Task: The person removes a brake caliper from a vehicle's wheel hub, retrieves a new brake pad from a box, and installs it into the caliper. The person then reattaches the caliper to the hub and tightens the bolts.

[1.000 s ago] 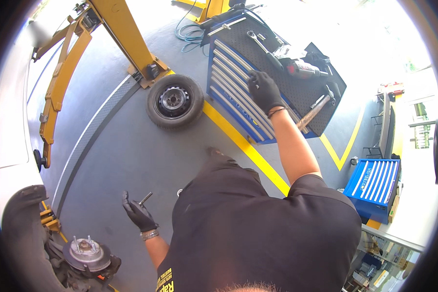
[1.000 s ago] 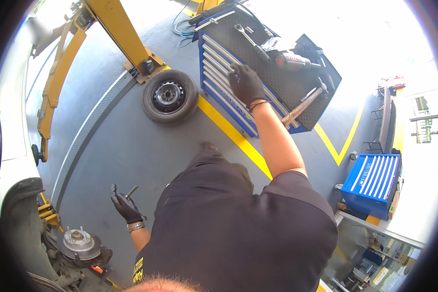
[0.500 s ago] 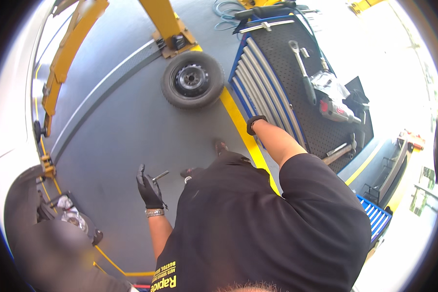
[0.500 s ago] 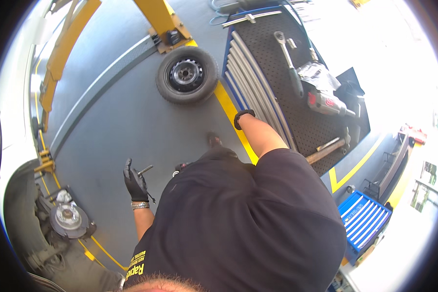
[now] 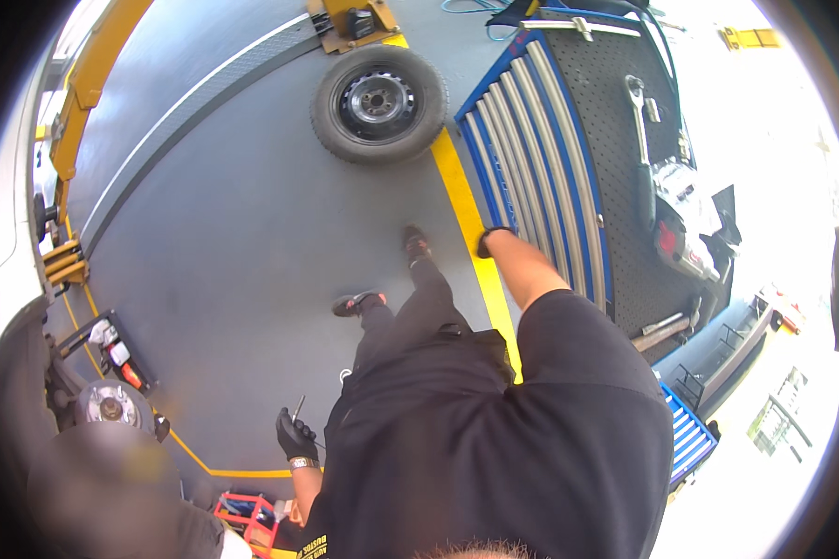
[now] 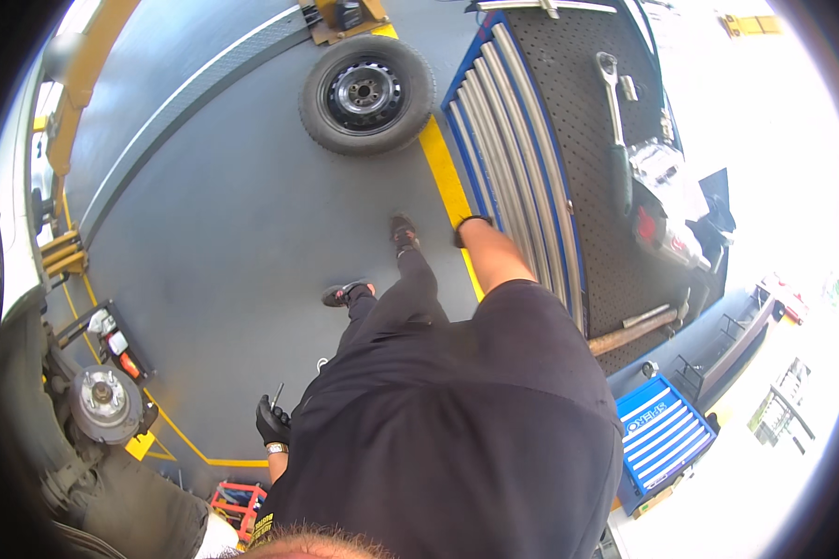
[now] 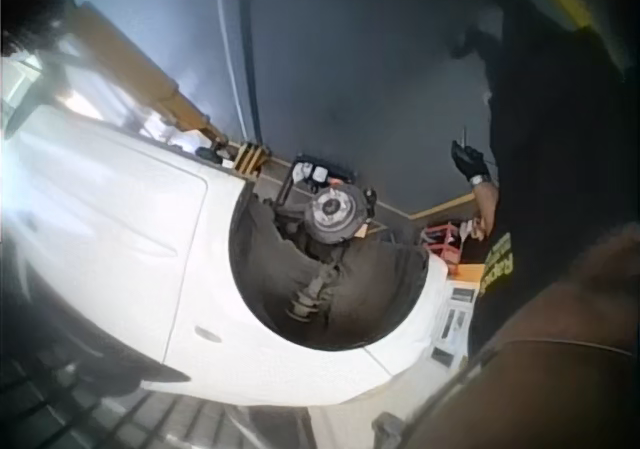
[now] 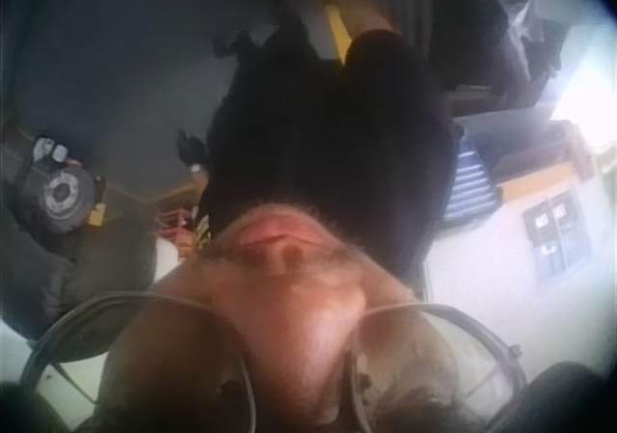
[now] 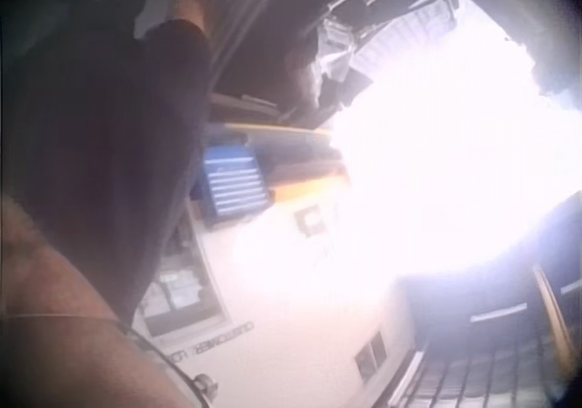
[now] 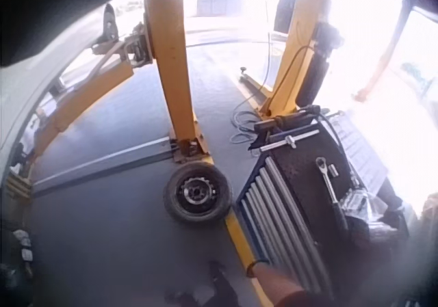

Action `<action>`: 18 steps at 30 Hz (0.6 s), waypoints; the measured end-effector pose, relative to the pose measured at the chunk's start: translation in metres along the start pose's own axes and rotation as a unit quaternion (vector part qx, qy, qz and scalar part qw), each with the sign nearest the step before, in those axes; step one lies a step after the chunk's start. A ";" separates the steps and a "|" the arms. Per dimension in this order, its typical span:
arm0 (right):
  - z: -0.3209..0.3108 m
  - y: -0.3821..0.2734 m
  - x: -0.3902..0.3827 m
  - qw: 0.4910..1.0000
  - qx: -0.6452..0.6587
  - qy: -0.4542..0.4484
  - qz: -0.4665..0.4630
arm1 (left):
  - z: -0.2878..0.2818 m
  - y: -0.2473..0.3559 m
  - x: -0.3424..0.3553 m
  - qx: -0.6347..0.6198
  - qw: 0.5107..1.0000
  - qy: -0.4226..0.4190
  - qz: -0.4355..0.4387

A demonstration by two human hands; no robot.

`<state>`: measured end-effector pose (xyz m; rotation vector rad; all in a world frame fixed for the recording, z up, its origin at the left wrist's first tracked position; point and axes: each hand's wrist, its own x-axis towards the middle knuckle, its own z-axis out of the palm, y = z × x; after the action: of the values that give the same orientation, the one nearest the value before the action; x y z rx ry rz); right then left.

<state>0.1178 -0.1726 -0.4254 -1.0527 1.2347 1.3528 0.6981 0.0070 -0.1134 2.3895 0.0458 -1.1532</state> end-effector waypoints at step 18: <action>0.144 -0.164 -0.264 0.715 0.369 0.523 -0.282 | -0.116 -0.133 0.254 0.133 0.977 -0.138 0.095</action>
<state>0.3197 -0.0583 -0.1736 -1.4224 1.7793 -0.3915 0.9148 0.1307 -0.2957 2.3653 -0.4445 -1.4610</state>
